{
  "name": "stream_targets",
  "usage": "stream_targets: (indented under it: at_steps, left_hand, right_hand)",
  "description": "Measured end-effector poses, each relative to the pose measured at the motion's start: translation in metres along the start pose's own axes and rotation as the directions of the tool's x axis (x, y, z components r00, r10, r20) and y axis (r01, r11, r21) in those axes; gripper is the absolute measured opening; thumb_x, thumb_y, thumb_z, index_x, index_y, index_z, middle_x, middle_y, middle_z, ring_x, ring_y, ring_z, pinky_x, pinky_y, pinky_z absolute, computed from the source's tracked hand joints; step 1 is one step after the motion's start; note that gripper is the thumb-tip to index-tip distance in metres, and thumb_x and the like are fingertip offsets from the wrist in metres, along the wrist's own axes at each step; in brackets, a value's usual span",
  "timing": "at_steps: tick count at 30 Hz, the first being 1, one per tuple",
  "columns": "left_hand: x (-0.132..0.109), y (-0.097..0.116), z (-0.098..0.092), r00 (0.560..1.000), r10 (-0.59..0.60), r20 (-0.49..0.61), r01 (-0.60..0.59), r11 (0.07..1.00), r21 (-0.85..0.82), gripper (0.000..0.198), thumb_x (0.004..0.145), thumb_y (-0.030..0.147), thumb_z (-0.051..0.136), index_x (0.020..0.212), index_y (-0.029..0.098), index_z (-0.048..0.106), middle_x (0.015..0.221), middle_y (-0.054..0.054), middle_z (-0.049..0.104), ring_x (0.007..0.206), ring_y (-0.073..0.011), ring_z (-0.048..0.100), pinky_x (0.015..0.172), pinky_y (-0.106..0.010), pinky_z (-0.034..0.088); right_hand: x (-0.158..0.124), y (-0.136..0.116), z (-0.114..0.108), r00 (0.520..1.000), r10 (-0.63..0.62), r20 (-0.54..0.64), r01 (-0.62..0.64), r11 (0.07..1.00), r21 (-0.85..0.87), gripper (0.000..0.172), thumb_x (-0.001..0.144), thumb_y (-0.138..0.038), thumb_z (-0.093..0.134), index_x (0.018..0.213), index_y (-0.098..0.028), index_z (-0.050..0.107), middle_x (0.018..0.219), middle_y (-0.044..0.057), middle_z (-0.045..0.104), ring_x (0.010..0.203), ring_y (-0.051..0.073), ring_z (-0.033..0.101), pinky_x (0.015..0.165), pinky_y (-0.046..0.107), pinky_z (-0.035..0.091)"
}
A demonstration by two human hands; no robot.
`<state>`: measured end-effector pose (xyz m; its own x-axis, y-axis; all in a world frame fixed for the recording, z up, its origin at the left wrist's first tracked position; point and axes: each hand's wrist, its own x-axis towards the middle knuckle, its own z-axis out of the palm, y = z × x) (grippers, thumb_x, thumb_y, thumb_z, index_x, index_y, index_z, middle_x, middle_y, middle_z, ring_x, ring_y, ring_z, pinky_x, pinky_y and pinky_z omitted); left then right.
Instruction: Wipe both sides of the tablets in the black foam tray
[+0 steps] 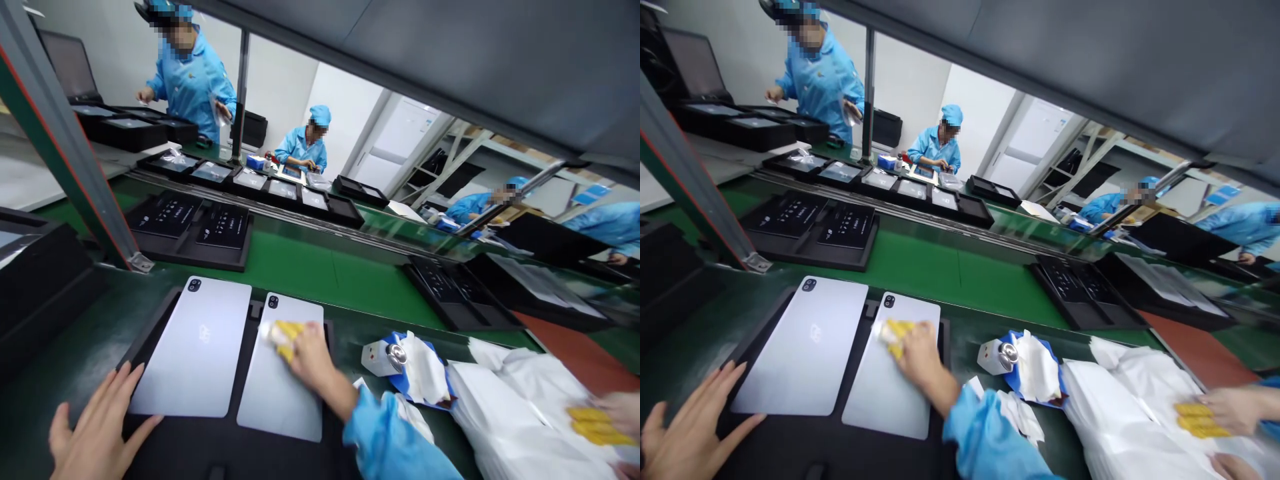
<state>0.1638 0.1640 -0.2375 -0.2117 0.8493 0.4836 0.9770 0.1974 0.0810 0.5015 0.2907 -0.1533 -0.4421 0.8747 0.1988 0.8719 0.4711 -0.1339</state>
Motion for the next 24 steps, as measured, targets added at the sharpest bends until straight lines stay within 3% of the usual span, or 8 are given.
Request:
stream_targets:
  at_steps: [3, 7, 10, 14, 19, 21, 22, 24]
  left_hand:
    - [0.0, 0.026, -0.01, 0.986, 0.134, -0.097, -0.139, 0.989, -0.042, 0.059, 0.084, 0.055, 0.033, 0.132, 0.024, 0.048, 0.138, -0.002, 0.055, 0.126, -0.017, 0.049, 0.131, -0.046, -0.003]
    - [-0.005, 0.069, -0.01, 0.93, 0.35, -0.11, -0.363, 0.922, -0.133, 0.079, 0.075, 0.059, 0.053, 0.146, 0.032, 0.032, 0.137, 0.005, 0.056, 0.13, -0.0128, 0.046, 0.131, -0.036, -0.016]
    - [-0.007, 0.094, -0.001, 0.898, 0.434, -0.075, -0.44, 0.873, -0.209, 0.085, 0.074, 0.048, 0.058, 0.15, 0.037, 0.022, 0.141, 0.008, 0.053, 0.134, -0.0142, 0.043, 0.127, -0.036, -0.021]
    - [-0.008, 0.111, 0.008, 0.911, 0.409, -0.054, -0.41, 0.88, -0.239, 0.083, 0.075, 0.045, 0.055, 0.15, 0.038, 0.021, 0.14, 0.008, 0.054, 0.135, -0.0133, 0.04, 0.126, -0.036, -0.022]
    - [-0.012, 0.119, 0.007, 0.959, 0.277, 0.066, -0.255, 0.939, -0.231, 0.072, 0.074, 0.038, 0.057, 0.142, 0.033, 0.036, 0.145, 0.001, 0.048, 0.135, -0.013, 0.041, 0.129, -0.039, -0.014]
    - [-0.012, 0.119, 0.007, 0.956, 0.289, 0.048, -0.274, 0.94, -0.206, 0.072, 0.072, 0.039, 0.059, 0.141, 0.032, 0.038, 0.145, -0.001, 0.048, 0.133, -0.0134, 0.044, 0.129, -0.039, -0.014]
    - [-0.011, 0.117, 0.007, 0.95, 0.313, 0.02, -0.303, 0.933, -0.192, 0.074, 0.072, 0.041, 0.06, 0.142, 0.032, 0.037, 0.144, -0.001, 0.049, 0.132, -0.0134, 0.045, 0.129, -0.038, -0.015]
    - [-0.009, 0.114, 0.007, 0.932, 0.361, -0.024, -0.359, 0.918, -0.169, 0.076, 0.074, 0.047, 0.059, 0.144, 0.033, 0.034, 0.142, 0.0, 0.051, 0.133, -0.0131, 0.045, 0.129, -0.037, -0.017]
  right_hand:
    - [0.063, 0.04, -0.024, 0.961, 0.251, -0.114, -0.259, 0.964, -0.056, 0.033, 0.09, -0.025, 0.065, 0.121, -0.013, 0.065, 0.118, 0.016, 0.063, 0.109, 0.028, 0.056, 0.099, 0.042, 0.031]
    - [0.083, 0.064, -0.034, 0.941, 0.301, -0.156, -0.311, 0.95, -0.039, 0.027, 0.09, -0.027, 0.069, 0.113, -0.013, 0.067, 0.112, 0.015, 0.065, 0.108, 0.026, 0.057, 0.096, 0.04, 0.032]
    - [0.052, 0.066, -0.03, 0.958, 0.235, -0.164, -0.239, 0.971, -0.008, 0.042, 0.088, -0.026, 0.072, 0.128, -0.02, 0.061, 0.119, 0.011, 0.064, 0.112, 0.024, 0.055, 0.102, 0.039, 0.027]
    - [-0.033, 0.045, -0.015, 0.982, 0.095, -0.163, -0.085, 0.994, 0.063, 0.049, 0.085, -0.021, 0.071, 0.13, -0.03, 0.058, 0.125, 0.002, 0.063, 0.112, 0.019, 0.056, 0.102, 0.037, 0.025]
    - [-0.127, 0.004, 0.013, 0.899, -0.33, -0.289, 0.376, 0.919, 0.12, 0.039, 0.091, -0.024, 0.059, 0.129, -0.035, 0.056, 0.116, -0.003, 0.067, 0.094, 0.014, 0.06, 0.105, 0.04, 0.016]
    - [-0.121, 0.008, 0.011, 0.888, -0.385, -0.253, 0.428, 0.893, 0.142, 0.035, 0.093, -0.027, 0.058, 0.127, -0.036, 0.057, 0.115, -0.004, 0.067, 0.094, 0.014, 0.06, 0.108, 0.042, 0.013]
    - [-0.107, 0.016, 0.006, 0.917, -0.348, -0.194, 0.381, 0.91, 0.166, 0.036, 0.093, -0.03, 0.061, 0.128, -0.036, 0.056, 0.117, -0.004, 0.067, 0.099, 0.015, 0.06, 0.108, 0.043, 0.013]
    - [-0.062, 0.037, -0.008, 0.985, -0.108, -0.135, 0.129, 0.979, 0.159, 0.042, 0.087, -0.03, 0.071, 0.127, -0.033, 0.058, 0.119, -0.002, 0.066, 0.106, 0.019, 0.058, 0.106, 0.042, 0.019]
